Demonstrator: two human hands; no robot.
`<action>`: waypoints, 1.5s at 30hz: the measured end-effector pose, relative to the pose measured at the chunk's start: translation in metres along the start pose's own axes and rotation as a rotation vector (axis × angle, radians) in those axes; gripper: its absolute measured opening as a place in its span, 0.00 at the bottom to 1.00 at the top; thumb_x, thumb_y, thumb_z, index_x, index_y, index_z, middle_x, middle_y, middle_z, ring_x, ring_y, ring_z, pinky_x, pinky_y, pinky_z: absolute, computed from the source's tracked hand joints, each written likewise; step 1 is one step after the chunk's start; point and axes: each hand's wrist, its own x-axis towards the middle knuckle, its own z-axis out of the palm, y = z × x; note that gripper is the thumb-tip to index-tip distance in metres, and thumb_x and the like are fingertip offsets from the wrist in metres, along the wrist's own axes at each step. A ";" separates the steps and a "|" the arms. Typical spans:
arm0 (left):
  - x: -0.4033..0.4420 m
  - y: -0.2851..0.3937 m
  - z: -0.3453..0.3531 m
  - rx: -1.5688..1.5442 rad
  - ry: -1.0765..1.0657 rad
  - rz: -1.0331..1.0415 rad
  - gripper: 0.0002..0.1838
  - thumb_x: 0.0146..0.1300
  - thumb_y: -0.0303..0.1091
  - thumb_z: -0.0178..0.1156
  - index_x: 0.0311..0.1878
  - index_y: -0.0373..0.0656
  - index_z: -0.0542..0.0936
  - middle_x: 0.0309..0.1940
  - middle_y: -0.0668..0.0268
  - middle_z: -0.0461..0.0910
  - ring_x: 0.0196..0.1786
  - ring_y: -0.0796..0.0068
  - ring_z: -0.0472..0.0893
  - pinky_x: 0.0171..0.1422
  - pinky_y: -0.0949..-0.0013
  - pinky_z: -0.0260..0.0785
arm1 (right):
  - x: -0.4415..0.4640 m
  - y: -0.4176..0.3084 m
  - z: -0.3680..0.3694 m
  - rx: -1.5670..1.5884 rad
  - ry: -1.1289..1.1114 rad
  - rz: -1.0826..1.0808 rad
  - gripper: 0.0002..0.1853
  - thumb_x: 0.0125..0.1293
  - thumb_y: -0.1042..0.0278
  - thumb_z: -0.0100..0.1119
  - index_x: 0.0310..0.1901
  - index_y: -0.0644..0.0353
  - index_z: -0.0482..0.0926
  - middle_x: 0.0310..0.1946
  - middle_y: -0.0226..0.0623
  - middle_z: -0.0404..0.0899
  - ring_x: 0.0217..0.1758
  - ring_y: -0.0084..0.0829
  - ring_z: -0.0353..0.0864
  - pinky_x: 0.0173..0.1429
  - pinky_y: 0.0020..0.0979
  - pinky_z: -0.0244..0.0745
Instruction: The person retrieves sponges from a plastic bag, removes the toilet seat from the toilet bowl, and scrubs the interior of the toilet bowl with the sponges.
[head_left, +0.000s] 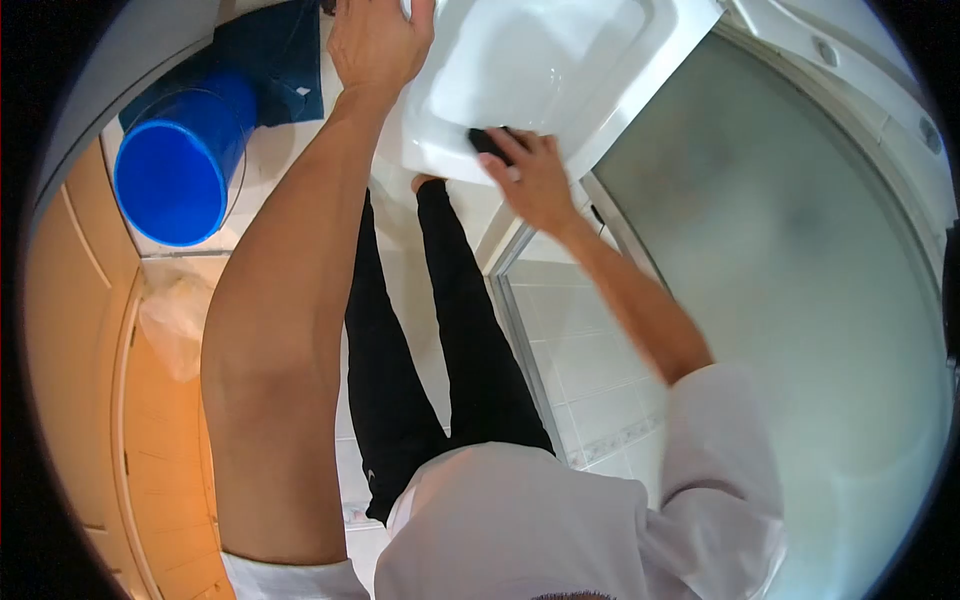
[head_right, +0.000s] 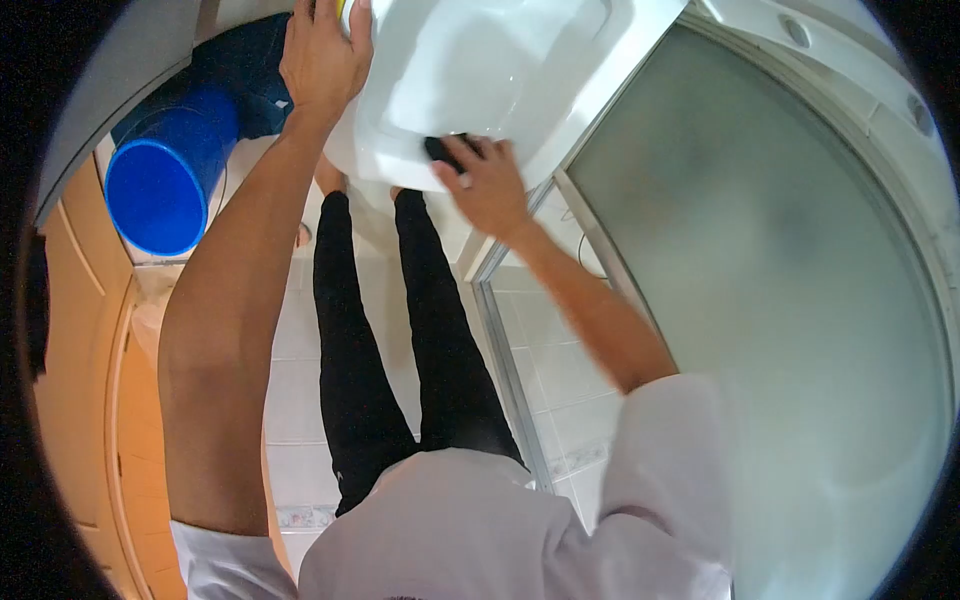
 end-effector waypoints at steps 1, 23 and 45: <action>0.002 -0.002 -0.001 -0.005 -0.016 -0.006 0.23 0.72 0.40 0.59 0.65 0.39 0.75 0.56 0.44 0.75 0.58 0.40 0.76 0.62 0.47 0.72 | 0.007 -0.023 -0.001 0.108 -0.013 0.067 0.24 0.76 0.43 0.55 0.63 0.49 0.83 0.61 0.51 0.80 0.64 0.55 0.73 0.73 0.49 0.68; 0.000 -0.008 0.003 -0.021 -0.016 -0.020 0.24 0.68 0.40 0.63 0.64 0.39 0.76 0.56 0.44 0.76 0.60 0.38 0.76 0.65 0.47 0.71 | 0.173 0.083 -0.159 -1.159 -0.197 -0.368 0.20 0.73 0.54 0.53 0.56 0.55 0.86 0.57 0.36 0.85 0.69 0.41 0.71 0.73 0.43 0.64; 0.000 -0.005 0.005 -0.028 -0.135 -0.122 0.23 0.77 0.49 0.55 0.68 0.48 0.75 0.57 0.52 0.78 0.58 0.48 0.80 0.63 0.52 0.73 | 0.220 0.067 0.041 -0.242 0.328 0.129 0.35 0.75 0.41 0.48 0.74 0.57 0.67 0.75 0.65 0.61 0.74 0.65 0.58 0.77 0.59 0.55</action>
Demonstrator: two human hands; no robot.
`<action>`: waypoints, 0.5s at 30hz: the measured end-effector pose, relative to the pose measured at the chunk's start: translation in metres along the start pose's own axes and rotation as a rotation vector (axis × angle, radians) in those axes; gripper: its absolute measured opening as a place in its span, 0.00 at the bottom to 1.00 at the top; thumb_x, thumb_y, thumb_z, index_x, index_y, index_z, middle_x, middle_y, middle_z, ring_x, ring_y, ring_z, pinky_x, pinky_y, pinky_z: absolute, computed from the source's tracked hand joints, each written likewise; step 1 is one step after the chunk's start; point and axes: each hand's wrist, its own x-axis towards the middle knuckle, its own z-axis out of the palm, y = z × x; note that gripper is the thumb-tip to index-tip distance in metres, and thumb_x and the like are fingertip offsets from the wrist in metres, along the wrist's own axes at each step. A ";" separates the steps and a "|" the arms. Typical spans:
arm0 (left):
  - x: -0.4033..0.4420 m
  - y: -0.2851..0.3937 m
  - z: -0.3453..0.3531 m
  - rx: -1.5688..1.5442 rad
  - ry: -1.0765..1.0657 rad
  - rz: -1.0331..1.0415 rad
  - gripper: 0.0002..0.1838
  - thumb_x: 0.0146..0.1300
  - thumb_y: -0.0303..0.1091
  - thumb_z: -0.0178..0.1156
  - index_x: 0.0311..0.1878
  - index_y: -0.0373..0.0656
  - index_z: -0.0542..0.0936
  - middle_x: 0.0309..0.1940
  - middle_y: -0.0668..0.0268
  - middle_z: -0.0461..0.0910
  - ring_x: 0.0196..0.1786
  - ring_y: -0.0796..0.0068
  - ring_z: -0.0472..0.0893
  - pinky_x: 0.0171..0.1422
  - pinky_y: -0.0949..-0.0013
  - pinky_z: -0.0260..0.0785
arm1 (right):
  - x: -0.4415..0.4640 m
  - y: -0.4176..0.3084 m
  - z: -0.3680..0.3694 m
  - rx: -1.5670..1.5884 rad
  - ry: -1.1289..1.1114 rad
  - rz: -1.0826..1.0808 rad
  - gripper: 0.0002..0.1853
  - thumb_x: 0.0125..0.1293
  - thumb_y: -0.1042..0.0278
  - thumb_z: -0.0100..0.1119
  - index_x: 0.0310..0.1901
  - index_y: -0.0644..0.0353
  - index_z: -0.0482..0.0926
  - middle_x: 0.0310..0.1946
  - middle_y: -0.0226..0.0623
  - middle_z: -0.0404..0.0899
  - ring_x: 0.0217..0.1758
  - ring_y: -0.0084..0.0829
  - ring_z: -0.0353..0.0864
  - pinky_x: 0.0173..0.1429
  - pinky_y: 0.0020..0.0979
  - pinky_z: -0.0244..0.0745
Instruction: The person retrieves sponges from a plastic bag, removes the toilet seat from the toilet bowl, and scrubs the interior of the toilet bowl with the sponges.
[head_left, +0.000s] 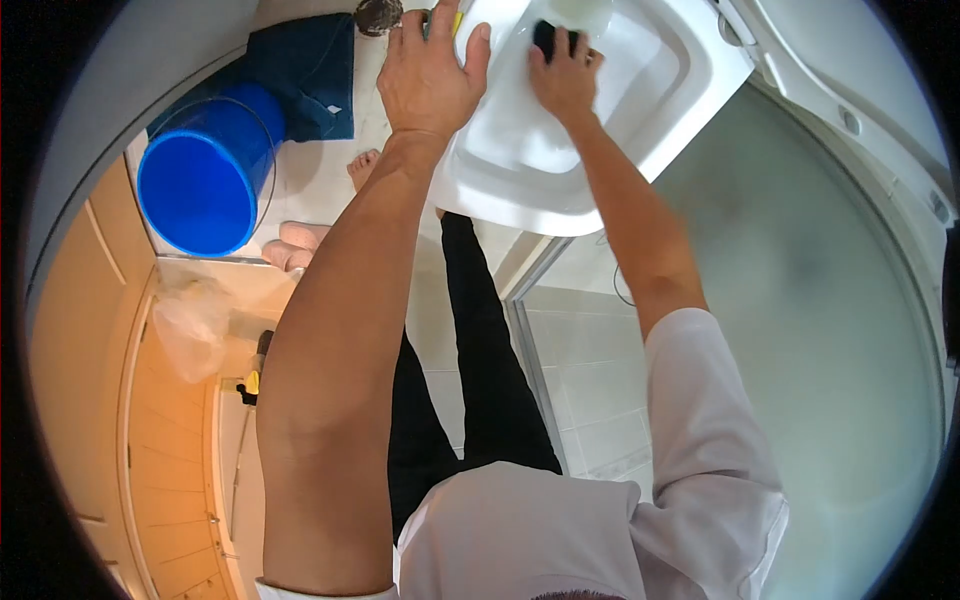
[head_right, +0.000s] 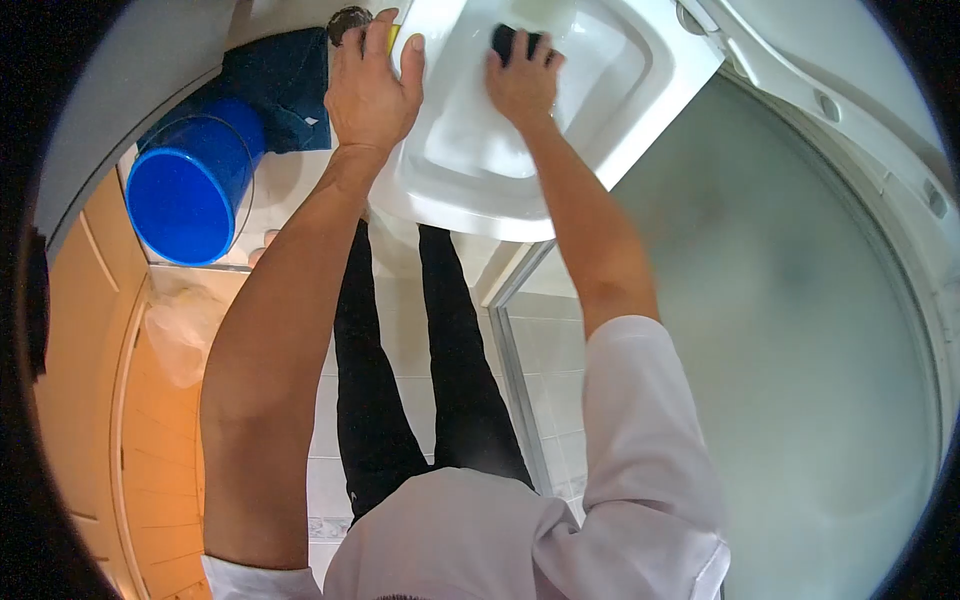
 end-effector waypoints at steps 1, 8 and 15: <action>0.001 0.000 0.001 0.004 -0.001 0.011 0.23 0.77 0.49 0.55 0.68 0.48 0.75 0.57 0.52 0.78 0.58 0.48 0.80 0.63 0.52 0.73 | 0.011 -0.018 0.002 0.125 0.017 0.012 0.35 0.74 0.42 0.49 0.74 0.58 0.66 0.72 0.68 0.64 0.73 0.68 0.58 0.77 0.62 0.55; 0.002 -0.006 0.007 0.013 0.021 0.079 0.24 0.75 0.48 0.55 0.68 0.47 0.75 0.55 0.49 0.78 0.56 0.43 0.80 0.59 0.49 0.74 | 0.141 -0.009 0.070 0.555 0.087 0.558 0.28 0.79 0.50 0.51 0.63 0.71 0.78 0.65 0.54 0.78 0.71 0.47 0.73 0.75 0.40 0.64; 0.005 0.002 0.001 0.008 -0.027 0.028 0.24 0.76 0.47 0.53 0.69 0.46 0.75 0.54 0.48 0.77 0.56 0.43 0.79 0.60 0.48 0.73 | 0.097 -0.097 0.023 1.987 0.455 0.664 0.27 0.82 0.53 0.44 0.69 0.68 0.73 0.71 0.46 0.72 0.73 0.43 0.70 0.77 0.38 0.65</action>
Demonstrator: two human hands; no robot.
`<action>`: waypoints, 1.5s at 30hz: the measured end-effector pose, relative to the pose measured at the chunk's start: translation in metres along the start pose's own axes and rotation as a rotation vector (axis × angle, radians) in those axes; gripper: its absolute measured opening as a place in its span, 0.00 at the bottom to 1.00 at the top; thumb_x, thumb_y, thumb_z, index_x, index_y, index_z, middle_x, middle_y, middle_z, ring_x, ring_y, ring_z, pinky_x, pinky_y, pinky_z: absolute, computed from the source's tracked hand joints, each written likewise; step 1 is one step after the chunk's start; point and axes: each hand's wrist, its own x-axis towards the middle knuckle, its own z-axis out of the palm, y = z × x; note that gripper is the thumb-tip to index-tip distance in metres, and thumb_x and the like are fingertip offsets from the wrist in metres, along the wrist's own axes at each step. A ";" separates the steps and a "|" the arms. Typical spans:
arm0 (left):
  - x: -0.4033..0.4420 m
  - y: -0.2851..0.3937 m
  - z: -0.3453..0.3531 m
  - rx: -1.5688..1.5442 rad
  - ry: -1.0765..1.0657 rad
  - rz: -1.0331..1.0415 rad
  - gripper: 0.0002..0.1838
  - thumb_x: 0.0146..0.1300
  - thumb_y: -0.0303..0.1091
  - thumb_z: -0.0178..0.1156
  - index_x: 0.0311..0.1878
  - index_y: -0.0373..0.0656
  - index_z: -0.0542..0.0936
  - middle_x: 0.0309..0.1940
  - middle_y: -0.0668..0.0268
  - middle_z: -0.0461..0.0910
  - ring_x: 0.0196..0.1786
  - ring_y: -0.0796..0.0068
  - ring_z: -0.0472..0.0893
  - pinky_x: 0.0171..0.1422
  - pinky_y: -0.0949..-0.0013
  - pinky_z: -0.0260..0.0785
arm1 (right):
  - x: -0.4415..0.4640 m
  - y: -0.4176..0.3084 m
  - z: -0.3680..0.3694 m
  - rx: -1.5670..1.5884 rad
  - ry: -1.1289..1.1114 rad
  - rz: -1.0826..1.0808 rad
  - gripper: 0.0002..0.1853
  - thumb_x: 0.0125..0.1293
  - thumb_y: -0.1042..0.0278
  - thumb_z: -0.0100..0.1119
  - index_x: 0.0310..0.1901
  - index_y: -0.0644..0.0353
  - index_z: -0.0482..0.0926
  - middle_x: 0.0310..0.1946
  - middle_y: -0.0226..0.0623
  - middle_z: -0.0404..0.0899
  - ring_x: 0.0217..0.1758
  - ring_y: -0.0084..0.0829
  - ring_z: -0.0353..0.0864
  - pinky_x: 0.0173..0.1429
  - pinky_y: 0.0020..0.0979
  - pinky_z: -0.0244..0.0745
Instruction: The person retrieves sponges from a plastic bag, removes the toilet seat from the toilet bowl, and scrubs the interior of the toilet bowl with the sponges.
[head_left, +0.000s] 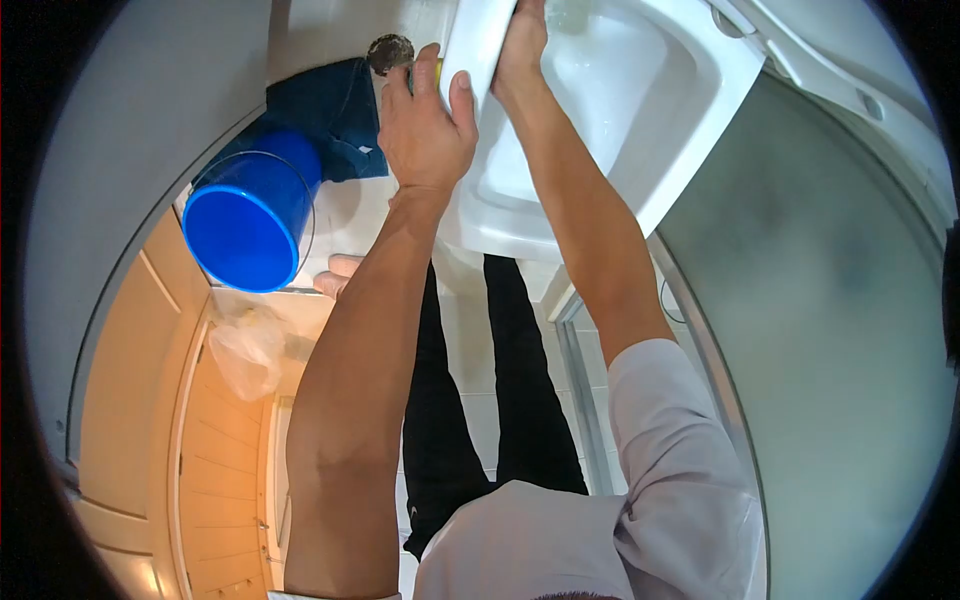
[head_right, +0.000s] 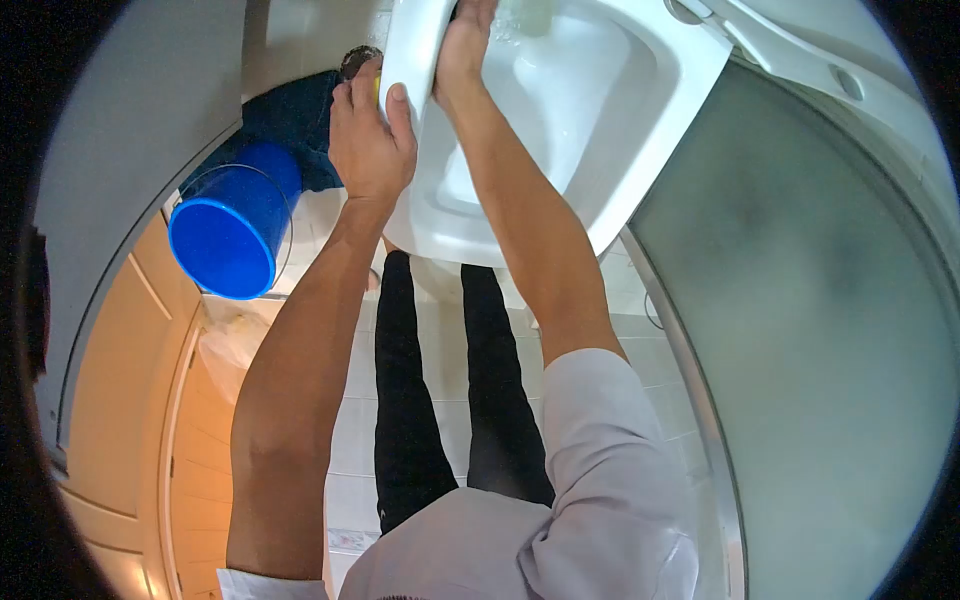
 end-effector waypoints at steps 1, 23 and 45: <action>-0.002 -0.001 0.000 0.013 -0.011 -0.008 0.24 0.77 0.47 0.53 0.69 0.46 0.75 0.54 0.48 0.77 0.55 0.43 0.79 0.60 0.48 0.73 | 0.005 -0.002 0.008 0.050 0.013 -0.019 0.27 0.82 0.54 0.43 0.70 0.67 0.73 0.72 0.46 0.72 0.73 0.43 0.70 0.77 0.39 0.65; 0.002 -0.006 0.004 0.002 -0.046 -0.005 0.25 0.74 0.47 0.56 0.69 0.49 0.74 0.59 0.48 0.75 0.56 0.43 0.77 0.56 0.47 0.75 | -0.029 -0.134 0.031 0.366 0.074 0.589 0.09 0.77 0.62 0.50 0.46 0.57 0.76 0.39 0.41 0.80 0.48 0.41 0.81 0.61 0.47 0.78; 0.003 -0.005 0.002 -0.015 -0.037 0.015 0.25 0.77 0.49 0.50 0.69 0.45 0.73 0.54 0.45 0.76 0.56 0.39 0.78 0.58 0.46 0.74 | -0.043 -0.044 -0.078 -1.550 -0.374 -0.683 0.27 0.74 0.59 0.56 0.69 0.66 0.75 0.68 0.63 0.71 0.70 0.63 0.66 0.75 0.54 0.64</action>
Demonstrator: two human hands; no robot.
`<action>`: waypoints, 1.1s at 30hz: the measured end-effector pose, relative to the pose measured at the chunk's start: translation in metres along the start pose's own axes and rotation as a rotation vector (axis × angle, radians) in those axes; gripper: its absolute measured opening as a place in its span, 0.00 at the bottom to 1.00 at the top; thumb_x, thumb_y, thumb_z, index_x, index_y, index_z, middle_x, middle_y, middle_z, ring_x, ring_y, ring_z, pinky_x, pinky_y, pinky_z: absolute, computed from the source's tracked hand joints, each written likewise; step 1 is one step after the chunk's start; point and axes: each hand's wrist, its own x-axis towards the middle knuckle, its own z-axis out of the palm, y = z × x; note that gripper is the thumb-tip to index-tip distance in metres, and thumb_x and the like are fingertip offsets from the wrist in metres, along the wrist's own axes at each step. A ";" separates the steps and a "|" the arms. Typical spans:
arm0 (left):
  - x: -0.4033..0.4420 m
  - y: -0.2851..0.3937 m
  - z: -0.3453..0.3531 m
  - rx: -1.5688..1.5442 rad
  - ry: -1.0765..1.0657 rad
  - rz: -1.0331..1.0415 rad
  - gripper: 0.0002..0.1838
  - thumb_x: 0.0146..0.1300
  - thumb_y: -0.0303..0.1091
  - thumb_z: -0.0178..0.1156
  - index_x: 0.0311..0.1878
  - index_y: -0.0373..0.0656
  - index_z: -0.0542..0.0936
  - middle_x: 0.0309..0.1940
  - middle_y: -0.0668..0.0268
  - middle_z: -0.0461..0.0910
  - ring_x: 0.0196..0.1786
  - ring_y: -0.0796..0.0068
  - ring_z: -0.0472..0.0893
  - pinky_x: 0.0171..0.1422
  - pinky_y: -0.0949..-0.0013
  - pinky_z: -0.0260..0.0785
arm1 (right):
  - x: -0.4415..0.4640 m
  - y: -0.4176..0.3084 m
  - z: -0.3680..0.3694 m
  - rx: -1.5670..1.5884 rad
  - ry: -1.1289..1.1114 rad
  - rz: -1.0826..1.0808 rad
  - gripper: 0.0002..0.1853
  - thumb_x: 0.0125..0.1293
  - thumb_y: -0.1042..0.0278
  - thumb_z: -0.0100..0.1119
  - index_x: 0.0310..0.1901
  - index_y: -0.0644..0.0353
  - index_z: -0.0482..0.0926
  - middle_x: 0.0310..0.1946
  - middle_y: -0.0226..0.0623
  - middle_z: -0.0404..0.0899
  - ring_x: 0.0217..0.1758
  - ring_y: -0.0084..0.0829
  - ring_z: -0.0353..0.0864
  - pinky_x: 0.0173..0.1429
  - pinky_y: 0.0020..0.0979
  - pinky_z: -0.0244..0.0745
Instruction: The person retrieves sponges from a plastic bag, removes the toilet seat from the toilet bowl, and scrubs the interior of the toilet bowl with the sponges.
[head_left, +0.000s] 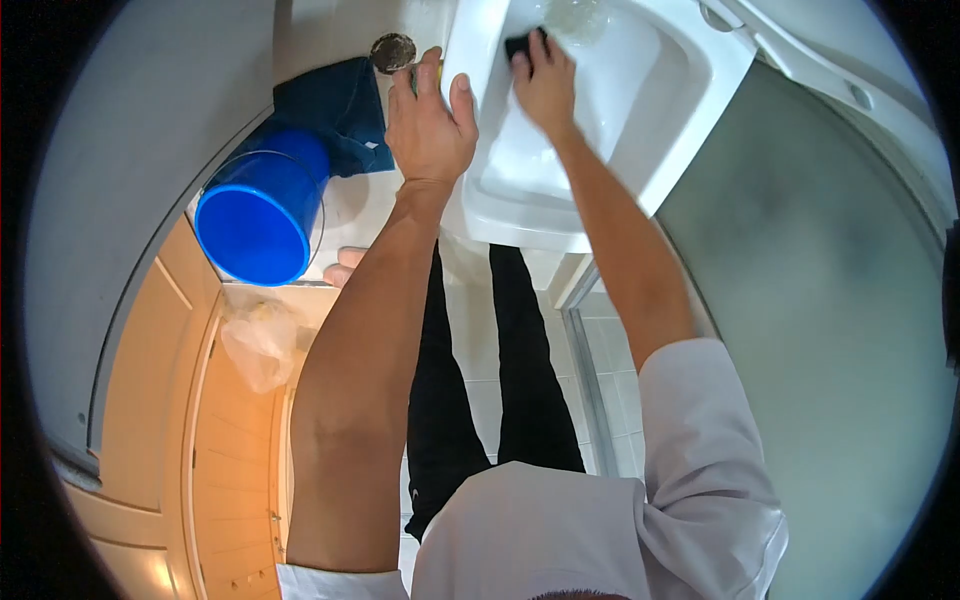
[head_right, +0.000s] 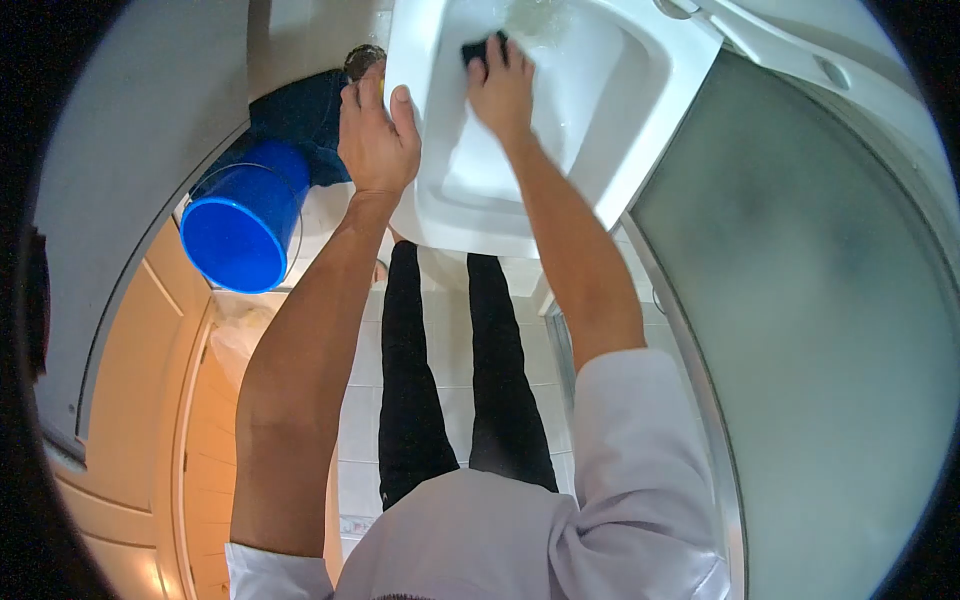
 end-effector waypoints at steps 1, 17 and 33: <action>0.000 0.001 0.000 -0.008 0.001 -0.006 0.25 0.77 0.49 0.50 0.69 0.45 0.73 0.54 0.45 0.76 0.56 0.39 0.78 0.58 0.46 0.74 | -0.029 -0.013 -0.011 0.055 -0.016 -0.026 0.28 0.73 0.60 0.58 0.71 0.64 0.74 0.69 0.63 0.70 0.72 0.63 0.65 0.75 0.55 0.64; -0.001 -0.002 0.001 0.002 0.019 -0.010 0.24 0.77 0.50 0.51 0.69 0.49 0.74 0.56 0.48 0.76 0.57 0.41 0.80 0.58 0.47 0.75 | -0.033 0.005 -0.014 -0.134 -0.052 -0.108 0.33 0.74 0.47 0.59 0.73 0.59 0.70 0.72 0.61 0.66 0.72 0.64 0.67 0.75 0.58 0.65; -0.005 -0.001 0.002 -0.007 -0.003 -0.050 0.23 0.76 0.49 0.54 0.68 0.49 0.75 0.55 0.49 0.76 0.57 0.43 0.81 0.57 0.49 0.77 | 0.020 0.078 -0.038 -0.143 -0.370 -0.143 0.35 0.72 0.37 0.59 0.74 0.48 0.74 0.76 0.52 0.67 0.78 0.56 0.64 0.81 0.48 0.61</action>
